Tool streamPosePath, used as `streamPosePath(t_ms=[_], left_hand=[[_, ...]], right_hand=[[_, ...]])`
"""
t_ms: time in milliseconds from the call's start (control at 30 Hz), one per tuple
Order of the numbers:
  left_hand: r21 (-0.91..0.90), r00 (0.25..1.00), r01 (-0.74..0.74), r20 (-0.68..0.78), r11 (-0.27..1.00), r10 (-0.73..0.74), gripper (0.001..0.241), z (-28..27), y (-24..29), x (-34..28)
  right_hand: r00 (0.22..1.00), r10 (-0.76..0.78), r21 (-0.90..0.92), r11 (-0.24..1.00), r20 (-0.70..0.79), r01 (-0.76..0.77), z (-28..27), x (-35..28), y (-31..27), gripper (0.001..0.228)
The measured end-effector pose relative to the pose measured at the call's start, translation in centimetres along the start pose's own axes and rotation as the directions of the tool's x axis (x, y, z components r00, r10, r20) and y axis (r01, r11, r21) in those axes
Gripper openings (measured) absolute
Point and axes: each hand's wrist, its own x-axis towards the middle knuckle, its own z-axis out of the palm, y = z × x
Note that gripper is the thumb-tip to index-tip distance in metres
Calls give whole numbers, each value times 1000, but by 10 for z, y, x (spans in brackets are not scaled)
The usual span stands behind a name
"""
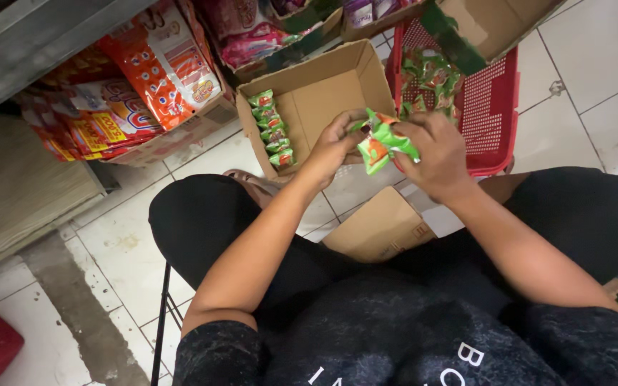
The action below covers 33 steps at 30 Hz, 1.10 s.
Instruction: The person takes small green packets from a red plastic basket and arranges them into rows inside a cardboard box while sitting near a grocery shelf.
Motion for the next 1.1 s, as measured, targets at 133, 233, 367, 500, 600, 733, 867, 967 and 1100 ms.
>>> streamPosePath(t_ms=[133, 233, 367, 500, 600, 733, 867, 967, 1100], left_hand=[[-35, 1000, 14, -14, 999, -15, 40, 1, 3, 0], [-93, 999, 20, -25, 995, -23, 38, -2, 4, -2], [-187, 999, 21, -27, 982, -27, 38, 1, 7, -2], [-159, 999, 21, -37, 987, -28, 42, 6, 16, -4], [-40, 996, 53, -73, 998, -56, 48, 10, 21, -7], [88, 997, -75, 13, 993, 74, 57, 10, 12, -6], [105, 985, -162, 75, 981, 155, 62, 4, -11, 1], [184, 974, -225, 53, 957, 219, 61, -1, -22, 9], [122, 976, -213, 73, 969, 205, 61, -6, -24, 9]], right_hand=[[995, -84, -41, 995, 45, 85, 2, 3, -6, 44], [990, -142, -47, 989, 16, 143, 1, 8, -14, 42], [992, -130, 5, 992, 7, 130, 1, 10, -14, 36], [993, 65, 353, 931, 98, -96, 6, 4, -10, 41], [988, 120, 373, 916, 98, -148, 9, 1, -6, 50], [976, 180, 342, 916, 119, -210, 11, 1, -4, 57], [962, 212, 319, 912, 174, -259, 11, 3, -5, 61], [966, 171, 304, 926, 192, -225, 12, 2, -2, 64], [918, 315, 448, 803, 242, -393, 22, -6, 7, 53]])
